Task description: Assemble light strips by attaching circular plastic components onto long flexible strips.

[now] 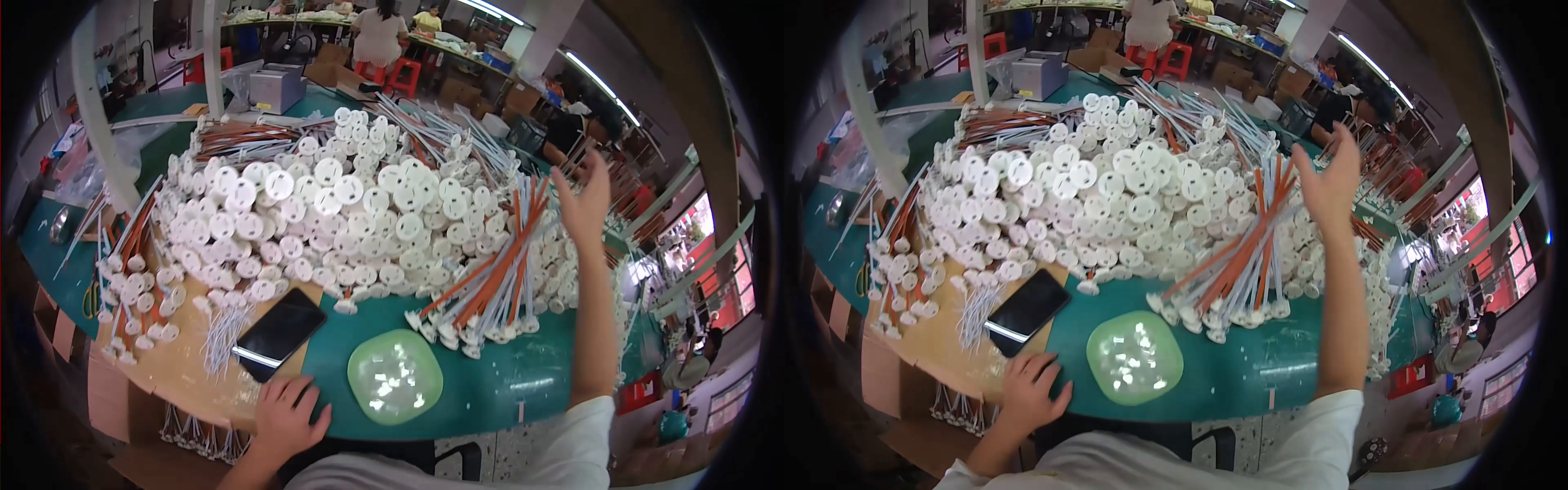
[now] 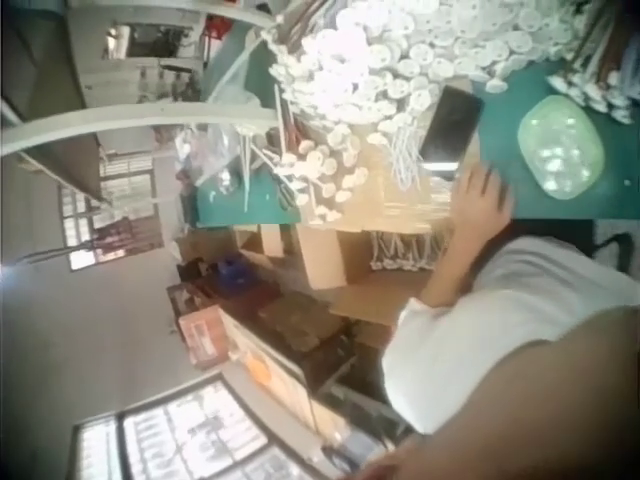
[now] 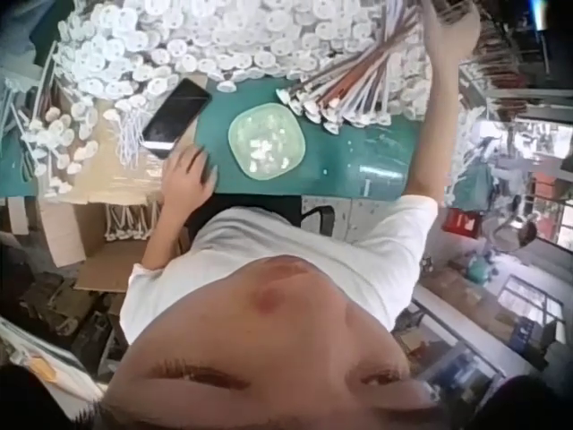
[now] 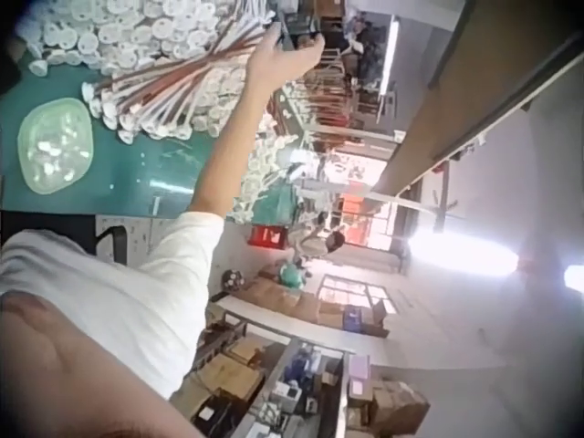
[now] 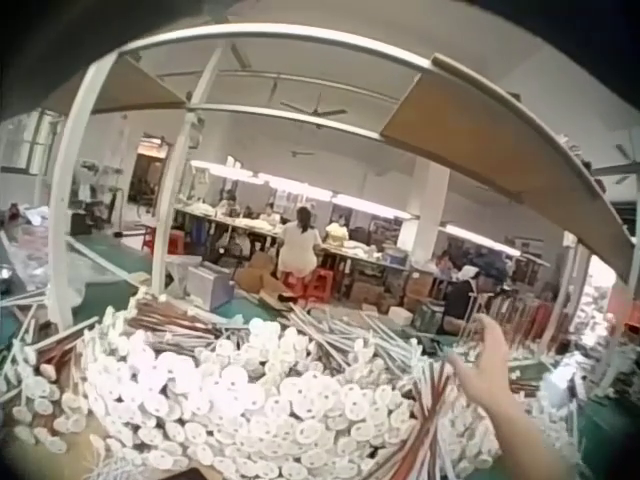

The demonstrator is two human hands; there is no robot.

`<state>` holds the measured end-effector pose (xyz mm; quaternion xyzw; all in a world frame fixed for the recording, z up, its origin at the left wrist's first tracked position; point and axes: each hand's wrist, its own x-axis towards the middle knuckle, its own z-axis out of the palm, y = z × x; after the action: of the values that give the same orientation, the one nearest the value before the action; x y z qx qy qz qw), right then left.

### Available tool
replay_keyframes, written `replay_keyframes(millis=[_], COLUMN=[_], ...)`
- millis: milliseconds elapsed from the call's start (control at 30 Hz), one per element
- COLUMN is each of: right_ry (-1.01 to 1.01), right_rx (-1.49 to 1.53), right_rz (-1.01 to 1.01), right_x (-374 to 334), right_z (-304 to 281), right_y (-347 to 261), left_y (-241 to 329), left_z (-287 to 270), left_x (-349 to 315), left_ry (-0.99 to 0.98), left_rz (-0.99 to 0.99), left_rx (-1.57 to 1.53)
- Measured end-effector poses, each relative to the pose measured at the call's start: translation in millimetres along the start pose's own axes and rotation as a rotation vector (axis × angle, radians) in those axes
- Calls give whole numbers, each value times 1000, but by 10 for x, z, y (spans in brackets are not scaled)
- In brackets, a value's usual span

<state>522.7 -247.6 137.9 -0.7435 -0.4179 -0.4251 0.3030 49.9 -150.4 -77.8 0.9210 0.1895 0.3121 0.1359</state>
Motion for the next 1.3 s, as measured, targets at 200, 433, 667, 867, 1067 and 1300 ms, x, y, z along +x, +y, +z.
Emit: replay_keyframes(millis=[200,433,667,867,1067,1300], right_ry=[-393,-957,-1074,-1073,-1143,-1032], right_rx=[-40,-57,-20,-20,101,-122], right_rz=[-88,35,-58,213,277,167], right_x=[1129,1153,733,744,701,710], right_z=[717,2096,2903,3081,3058,3075], right_y=[811,1558,1751,1937,1753,1696], left_y=[26,25,17,-7,-25,0], left_z=[-60,-47,-46,1,-1,-26], left_x=[133,319,326,311,323,381], left_ry=[-130,-197,-228,-223,-234,-228], left_rz=[-9,-34,-19,-6,4,-34], left_rx=[31,-5,-25,-11,-4,-18])
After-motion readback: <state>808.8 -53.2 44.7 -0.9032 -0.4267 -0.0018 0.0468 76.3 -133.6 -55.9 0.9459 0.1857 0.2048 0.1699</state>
